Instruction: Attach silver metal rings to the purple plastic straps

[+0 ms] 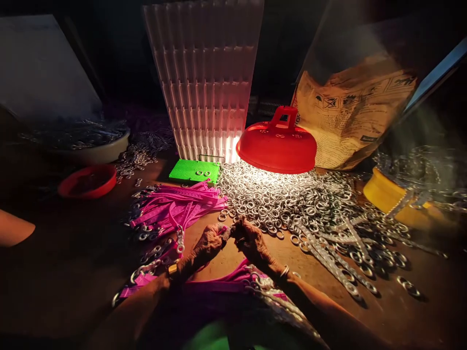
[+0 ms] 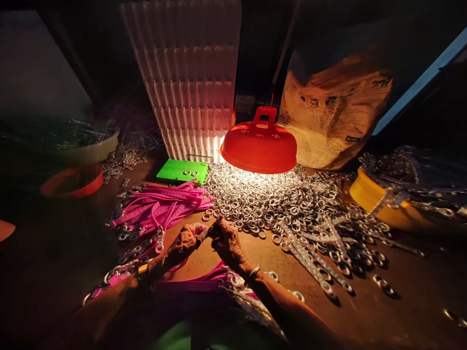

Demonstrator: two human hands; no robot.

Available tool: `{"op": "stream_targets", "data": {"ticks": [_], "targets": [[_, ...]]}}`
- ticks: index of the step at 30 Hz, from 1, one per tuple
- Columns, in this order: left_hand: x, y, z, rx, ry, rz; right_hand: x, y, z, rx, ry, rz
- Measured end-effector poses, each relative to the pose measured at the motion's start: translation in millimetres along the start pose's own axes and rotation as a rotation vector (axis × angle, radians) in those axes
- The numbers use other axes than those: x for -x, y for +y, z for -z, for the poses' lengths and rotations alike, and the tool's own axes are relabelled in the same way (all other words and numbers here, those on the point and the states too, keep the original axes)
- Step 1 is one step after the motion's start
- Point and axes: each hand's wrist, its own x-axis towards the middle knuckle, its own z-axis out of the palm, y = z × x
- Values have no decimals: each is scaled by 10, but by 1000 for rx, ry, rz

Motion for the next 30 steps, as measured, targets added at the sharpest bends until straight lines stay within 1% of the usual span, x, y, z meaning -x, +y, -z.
{"op": "stream_targets", "data": {"ticks": [2,5,7,8,9,10,11,13,15,17,18,19,20,23,25,27,30], "targets": [[12,65,54,31,-56,14,-19,-19,-2,95,40,66],[69,144,141,152,-139,42,-24,-9,-14,197,83,257],[106,153,178,265,-173,88,-11,13,-38,220,45,397],[114,142,186,297,-179,123,-8,19,-51,211,6,443],[111,122,187,310,-174,153,-12,15,-62,186,-33,453],[97,96,182,304,-158,170,-30,-1,-64,142,-52,422],[73,64,173,284,-130,165,-65,-30,-54,79,-49,349],[4,-11,150,268,-40,108,-192,-118,17,-101,5,127],[-76,-102,131,296,50,51,-375,-211,153,-366,42,-76],[-150,-201,121,331,122,37,-551,-268,312,-615,29,-177],[-181,-248,118,348,147,36,-615,-274,379,-682,26,-199],[-208,-288,115,365,160,36,-655,-267,428,-695,22,-213],[-231,-318,110,379,164,40,-670,-247,454,-652,10,-224],[-272,-318,83,452,165,79,-596,-158,395,-438,-57,-233],[-275,-248,56,506,165,125,-506,-115,291,-369,-92,-211],[-258,-152,30,540,171,158,-427,-95,191,-365,-96,-192],[-215,-44,-2,552,161,149,-356,-70,86,-359,-123,-167]]}}
